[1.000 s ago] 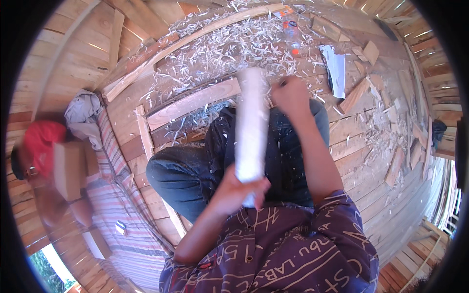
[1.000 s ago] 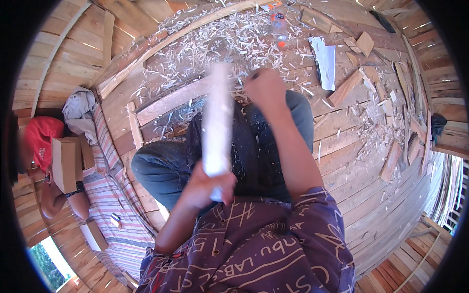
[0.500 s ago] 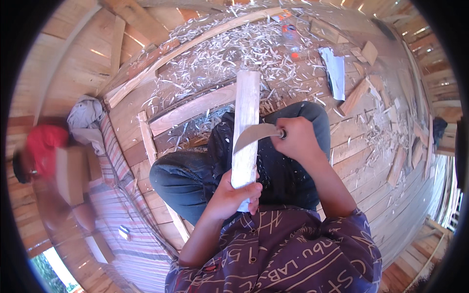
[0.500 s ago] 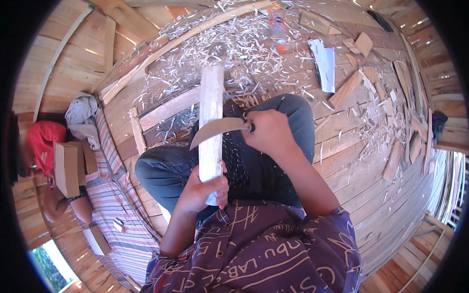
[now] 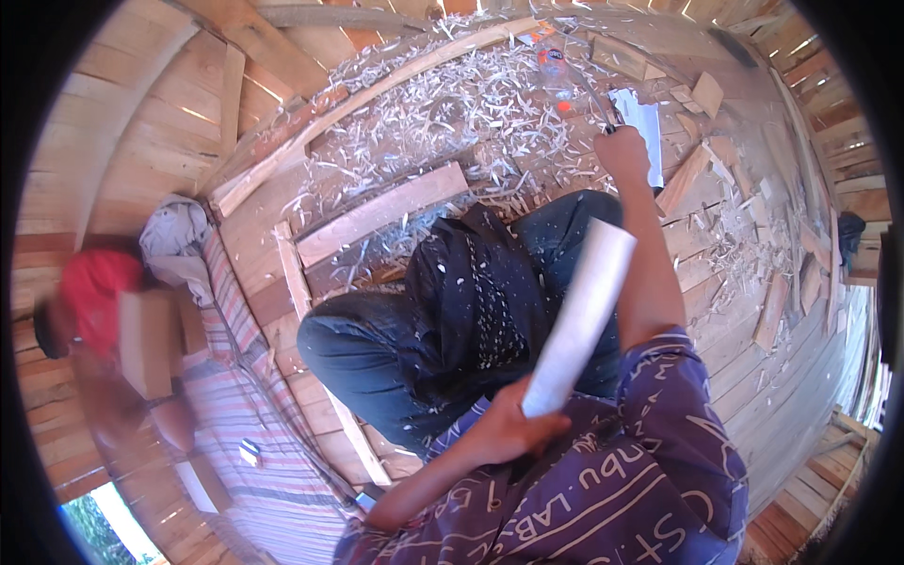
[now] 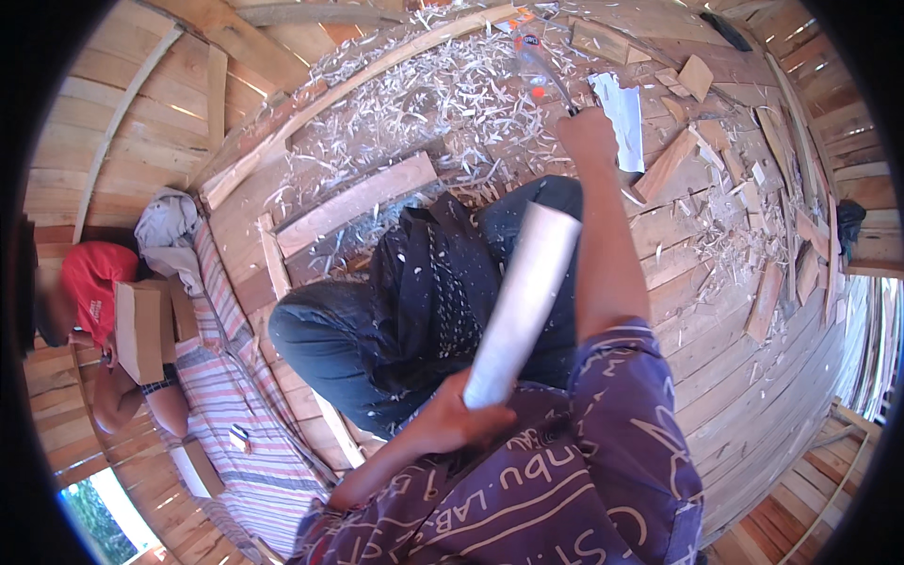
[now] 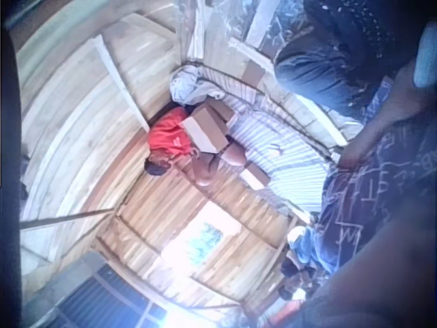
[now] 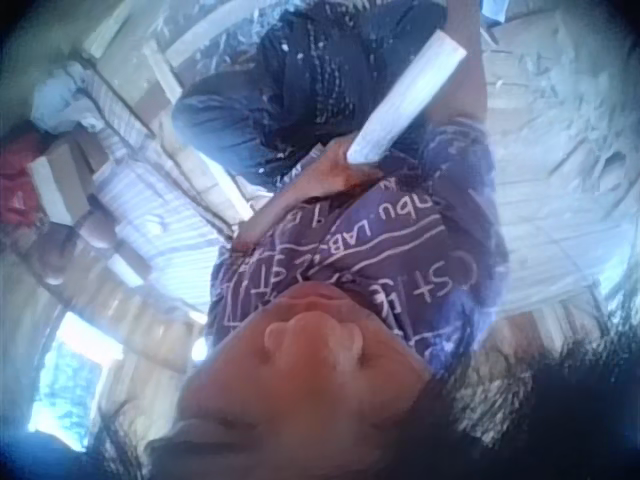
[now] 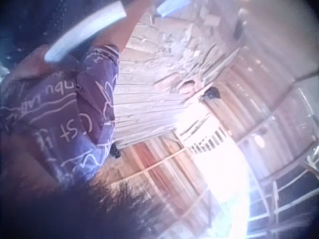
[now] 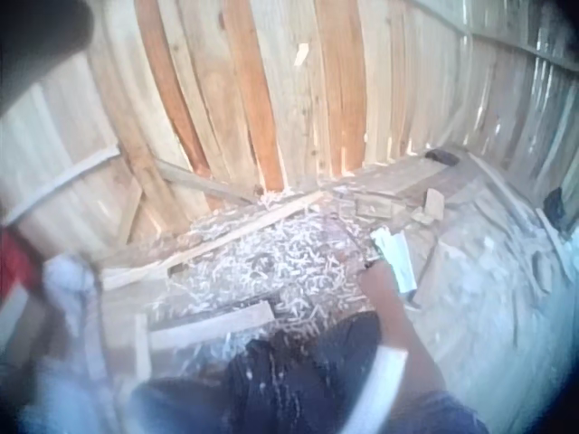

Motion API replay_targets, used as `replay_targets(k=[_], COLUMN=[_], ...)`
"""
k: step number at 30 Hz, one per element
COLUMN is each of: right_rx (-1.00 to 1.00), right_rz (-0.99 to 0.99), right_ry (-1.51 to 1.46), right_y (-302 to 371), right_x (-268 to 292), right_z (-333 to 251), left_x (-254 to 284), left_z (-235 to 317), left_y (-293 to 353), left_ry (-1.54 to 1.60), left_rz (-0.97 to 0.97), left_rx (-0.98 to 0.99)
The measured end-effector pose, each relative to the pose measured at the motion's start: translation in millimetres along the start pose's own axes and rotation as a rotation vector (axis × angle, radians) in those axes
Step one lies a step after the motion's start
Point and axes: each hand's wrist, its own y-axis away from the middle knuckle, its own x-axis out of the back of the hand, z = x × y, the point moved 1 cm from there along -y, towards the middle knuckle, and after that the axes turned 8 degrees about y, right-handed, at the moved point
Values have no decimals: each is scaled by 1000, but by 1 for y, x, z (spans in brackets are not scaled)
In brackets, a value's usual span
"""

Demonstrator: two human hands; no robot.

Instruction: The person shaves a wooden cylinder with a knife while sitting on the floor, removing thin strips of wood to smooth the surface.

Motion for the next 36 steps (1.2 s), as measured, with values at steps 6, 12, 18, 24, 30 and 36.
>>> replay_targets(k=[6, 12, 18, 24, 30, 36], right_rx=[458, 514, 790, 832, 146, 318], right_rz=[-66, -84, -166, -59, -252, 1], right_ry=[122, -295, -112, -73, -411, -169], right_y=[85, 145, 164, 125, 49, 44], right_x=[10, 29, 27, 6, -28, -20], right_z=[23, 2, -11, -15, -29, -13], left_x=[84, 69, 49, 56, 40, 66], left_z=[37, 29, 21, 15, 16, 11], left_y=[1, -15, -18, -16, -11, -4], left_ry=[349, 484, 280, 221, -77, 241], left_rz=[231, 15, 45, 112, -15, 251], left_rx=[-176, -14, -21, -75, 90, -25])
